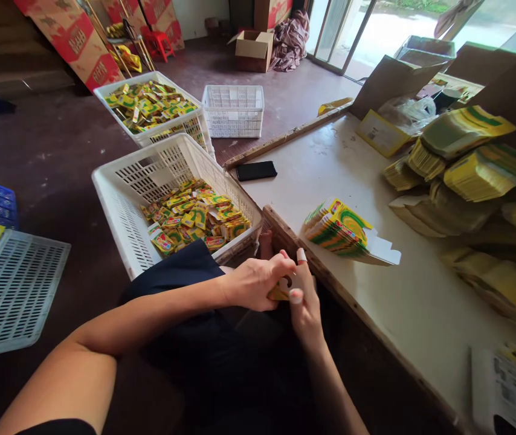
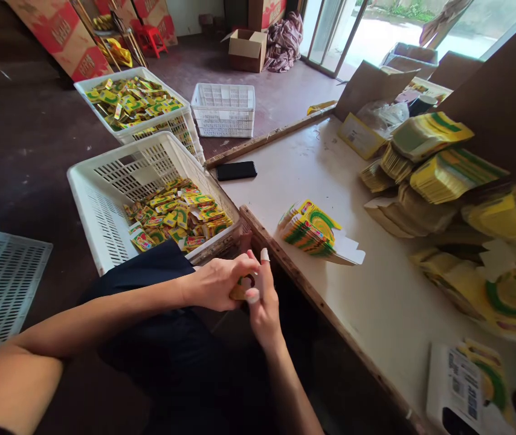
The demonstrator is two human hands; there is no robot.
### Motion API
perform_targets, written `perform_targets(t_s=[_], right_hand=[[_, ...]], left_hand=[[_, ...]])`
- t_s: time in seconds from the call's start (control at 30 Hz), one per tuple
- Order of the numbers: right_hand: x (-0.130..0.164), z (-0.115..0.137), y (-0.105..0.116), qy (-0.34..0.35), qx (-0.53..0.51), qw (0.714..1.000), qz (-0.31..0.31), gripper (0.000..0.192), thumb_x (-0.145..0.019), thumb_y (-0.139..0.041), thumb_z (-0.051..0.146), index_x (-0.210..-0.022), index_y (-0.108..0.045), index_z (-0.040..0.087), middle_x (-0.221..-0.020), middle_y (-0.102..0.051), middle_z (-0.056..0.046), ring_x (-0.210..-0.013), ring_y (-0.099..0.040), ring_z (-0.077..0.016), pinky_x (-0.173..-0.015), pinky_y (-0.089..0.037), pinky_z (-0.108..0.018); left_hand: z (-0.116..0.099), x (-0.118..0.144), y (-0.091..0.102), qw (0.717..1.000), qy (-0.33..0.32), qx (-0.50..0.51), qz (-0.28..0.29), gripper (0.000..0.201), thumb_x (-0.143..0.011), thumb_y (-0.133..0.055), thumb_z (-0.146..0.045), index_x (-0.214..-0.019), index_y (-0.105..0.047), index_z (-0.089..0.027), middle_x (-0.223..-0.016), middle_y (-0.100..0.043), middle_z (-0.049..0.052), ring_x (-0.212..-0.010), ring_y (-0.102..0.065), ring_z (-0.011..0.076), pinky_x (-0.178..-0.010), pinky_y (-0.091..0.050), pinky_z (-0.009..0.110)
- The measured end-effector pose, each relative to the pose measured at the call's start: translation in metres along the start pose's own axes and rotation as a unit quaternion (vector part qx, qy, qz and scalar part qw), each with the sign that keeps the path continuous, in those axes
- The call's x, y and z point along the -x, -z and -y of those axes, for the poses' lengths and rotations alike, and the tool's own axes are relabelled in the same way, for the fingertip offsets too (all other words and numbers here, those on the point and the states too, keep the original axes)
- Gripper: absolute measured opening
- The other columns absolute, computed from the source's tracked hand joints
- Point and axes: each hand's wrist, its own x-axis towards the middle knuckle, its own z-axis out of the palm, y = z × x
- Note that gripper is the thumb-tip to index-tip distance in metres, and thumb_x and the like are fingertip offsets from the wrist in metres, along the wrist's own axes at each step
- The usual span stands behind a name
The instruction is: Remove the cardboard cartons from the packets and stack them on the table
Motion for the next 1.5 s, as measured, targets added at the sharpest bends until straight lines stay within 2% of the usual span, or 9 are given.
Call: perform_targets(t_s=[0.27, 0.43, 0.6, 0.77, 0.9, 1.03, 1.27, 1.37, 1.5], right_hand=[[-0.004, 0.006, 0.01, 0.13, 0.173, 0.975, 0.043, 0.044, -0.089, -0.051, 0.017, -0.127, -0.06, 0.036, -0.146, -0.048, -0.003, -0.132, -0.048, -0.0224, -0.104, -0.048, -0.042], [-0.015, 0.022, 0.032, 0.106, 0.155, 0.975, 0.122, 0.028, -0.084, -0.06, 0.019, -0.104, -0.072, 0.034, -0.139, -0.056, -0.003, -0.127, -0.053, -0.0246, -0.101, -0.049, -0.043], [-0.019, 0.026, 0.03, 0.068, 0.14, 0.977, 0.148, 0.019, -0.074, -0.071, 0.022, -0.091, -0.074, 0.028, -0.128, -0.062, -0.007, -0.117, -0.06, -0.0273, -0.099, -0.049, -0.042], [-0.016, 0.009, 0.011, 0.057, 0.086, 0.992, 0.075, 0.043, -0.074, -0.07, 0.023, -0.116, -0.063, 0.027, -0.139, -0.053, -0.01, -0.13, -0.05, -0.0281, -0.105, -0.043, -0.044], [-0.035, 0.009, 0.04, 0.069, 0.115, 0.99, -0.034, 0.07, -0.076, -0.071, 0.032, -0.138, -0.041, 0.028, -0.14, -0.051, -0.012, -0.121, -0.056, -0.0259, -0.099, -0.047, -0.045], [-0.068, 0.015, 0.097, 0.06, 0.315, 0.906, -0.274, 0.037, -0.08, -0.06, 0.038, -0.112, -0.059, 0.019, -0.112, -0.065, -0.015, -0.103, -0.06, -0.0293, -0.095, -0.044, -0.053], [-0.09, 0.0, 0.132, 0.057, 0.44, 0.859, -0.255, 0.03, -0.074, -0.053, 0.033, -0.1, -0.059, 0.02, -0.086, -0.066, -0.012, -0.081, -0.059, -0.0284, -0.079, -0.045, -0.046], [-0.093, 0.0, 0.13, 0.066, 0.457, 0.846, -0.267, 0.033, -0.07, -0.052, 0.032, -0.1, -0.057, 0.019, -0.086, -0.064, -0.013, -0.082, -0.057, -0.0299, -0.078, -0.045, -0.045], [-0.092, 0.014, 0.127, 0.042, 0.447, 0.849, -0.278, 0.038, -0.066, -0.049, 0.034, -0.101, -0.054, 0.019, -0.087, -0.063, -0.011, -0.082, -0.059, -0.0287, -0.075, -0.046, -0.041]], left_hand=[[-0.001, -0.002, 0.008, 0.99, 0.109, 0.071, -0.059, 0.05, -0.062, -0.067, -0.026, -0.104, -0.04, -0.022, -0.098, -0.052, 0.003, -0.081, -0.06, 0.0196, -0.068, -0.052, 0.032], [-0.007, -0.003, 0.024, 0.993, 0.087, 0.067, -0.035, 0.049, -0.065, -0.071, -0.03, -0.107, -0.05, -0.018, -0.101, -0.062, 0.008, -0.091, -0.063, 0.0245, -0.08, -0.051, 0.035], [-0.006, 0.001, 0.01, 0.997, 0.061, 0.049, -0.009, 0.065, -0.064, -0.065, -0.016, -0.124, -0.043, -0.019, -0.118, -0.063, 0.012, -0.107, -0.062, 0.0271, -0.09, -0.05, 0.038], [-0.002, 0.003, 0.009, 0.998, 0.065, 0.011, -0.017, 0.073, -0.066, -0.061, -0.013, -0.134, -0.035, -0.022, -0.125, -0.061, 0.011, -0.112, -0.061, 0.0257, -0.093, -0.049, 0.038], [0.011, 0.004, 0.039, 0.978, 0.176, -0.108, -0.043, 0.071, -0.069, -0.064, -0.014, -0.135, -0.039, -0.017, -0.12, -0.063, 0.015, -0.112, -0.06, 0.0311, -0.096, -0.046, 0.044], [0.023, 0.005, 0.063, 0.932, 0.266, -0.212, -0.129, 0.066, -0.068, -0.071, -0.014, -0.129, -0.047, -0.012, -0.135, -0.051, 0.025, -0.127, -0.046, 0.0407, -0.104, -0.036, 0.056], [0.002, -0.003, 0.047, 0.985, 0.04, 0.164, -0.041, 0.038, -0.078, -0.068, -0.033, -0.113, -0.062, -0.019, -0.117, -0.064, 0.01, -0.108, -0.06, 0.0228, -0.095, -0.047, 0.037], [-0.021, -0.006, 0.049, 0.939, 0.035, 0.341, -0.009, 0.034, -0.077, -0.069, -0.042, -0.1, -0.068, -0.018, -0.094, -0.067, 0.007, -0.086, -0.062, 0.0185, -0.078, -0.051, 0.031], [-0.064, 0.006, 0.058, 0.802, -0.014, 0.578, 0.152, 0.065, -0.075, -0.062, -0.065, -0.117, -0.063, -0.015, -0.088, -0.065, 0.005, -0.082, -0.063, 0.0178, -0.073, -0.049, 0.028]])
